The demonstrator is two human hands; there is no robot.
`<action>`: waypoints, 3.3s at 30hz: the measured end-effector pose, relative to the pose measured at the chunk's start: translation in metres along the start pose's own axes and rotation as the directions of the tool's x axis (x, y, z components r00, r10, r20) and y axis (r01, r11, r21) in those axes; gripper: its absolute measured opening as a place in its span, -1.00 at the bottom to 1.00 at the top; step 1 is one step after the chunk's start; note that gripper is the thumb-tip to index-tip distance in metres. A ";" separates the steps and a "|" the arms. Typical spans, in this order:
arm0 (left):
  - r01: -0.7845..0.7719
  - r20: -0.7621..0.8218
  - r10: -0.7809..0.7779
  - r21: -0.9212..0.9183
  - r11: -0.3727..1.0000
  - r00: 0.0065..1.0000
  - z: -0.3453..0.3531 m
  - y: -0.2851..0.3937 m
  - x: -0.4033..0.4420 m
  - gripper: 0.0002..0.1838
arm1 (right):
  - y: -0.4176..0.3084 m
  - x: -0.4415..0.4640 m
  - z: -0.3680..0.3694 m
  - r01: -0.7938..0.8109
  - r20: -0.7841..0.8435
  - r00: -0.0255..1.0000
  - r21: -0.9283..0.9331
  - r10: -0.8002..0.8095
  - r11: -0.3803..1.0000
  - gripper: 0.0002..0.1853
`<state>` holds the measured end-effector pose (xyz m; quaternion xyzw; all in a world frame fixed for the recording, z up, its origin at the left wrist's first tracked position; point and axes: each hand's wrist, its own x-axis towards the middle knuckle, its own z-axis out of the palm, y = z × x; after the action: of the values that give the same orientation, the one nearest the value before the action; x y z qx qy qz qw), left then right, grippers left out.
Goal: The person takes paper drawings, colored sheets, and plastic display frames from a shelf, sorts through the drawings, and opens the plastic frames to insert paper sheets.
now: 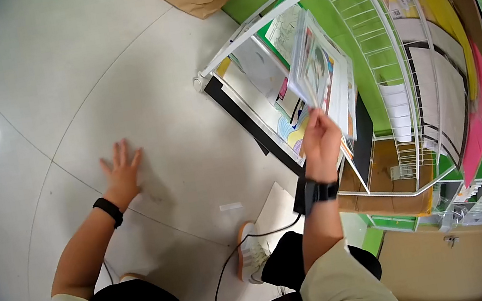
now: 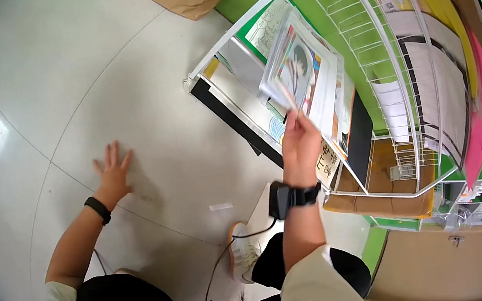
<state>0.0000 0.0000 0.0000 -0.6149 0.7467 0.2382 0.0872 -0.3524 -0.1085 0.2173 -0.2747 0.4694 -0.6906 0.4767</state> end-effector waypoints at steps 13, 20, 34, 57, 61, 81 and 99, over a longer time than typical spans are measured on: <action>0.055 -0.001 -0.056 -0.033 0.998 0.998 0.005 -0.008 0.002 0.23 | 0.034 0.208 0.061 -0.211 -0.063 0.973 0.135 0.221 0.968 -0.74; 0.049 -0.005 -0.050 -0.095 0.994 0.999 0.004 -0.009 0.002 0.22 | 0.032 0.204 0.066 -0.328 -0.114 0.933 0.116 0.340 0.938 -0.70; 0.031 0.030 -0.028 -0.100 0.995 0.999 -0.005 -0.009 -0.006 0.21 | -0.085 -0.044 0.061 -0.274 0.166 0.905 -0.477 0.392 0.835 -0.80; 0.174 -0.078 -0.225 -0.412 0.894 0.971 -0.249 0.124 -0.189 -0.33 | -0.086 -0.147 0.080 -0.030 0.530 0.673 -0.678 0.516 0.735 -0.62; 0.143 -0.033 -0.175 -0.443 0.885 0.984 -0.240 0.138 -0.190 -0.31 | -0.091 -0.149 0.082 0.141 0.612 0.569 -0.731 0.549 0.668 -0.59; 0.120 -0.198 -0.340 -0.682 0.722 0.919 -0.367 0.178 -0.321 -0.59 | -0.247 -0.259 0.068 0.134 0.370 0.811 -0.871 0.452 0.472 -0.68; -0.053 -0.198 -0.133 -0.724 0.688 0.971 -0.589 0.346 -0.273 -0.08 | -0.600 -0.095 0.030 0.244 0.231 0.960 -0.967 -0.158 0.068 -0.11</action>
<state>-0.1735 0.0120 0.7150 -0.6391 0.5831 0.4370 -0.2463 -0.5299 0.0300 0.7821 -0.6060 0.7514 -0.2472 0.0844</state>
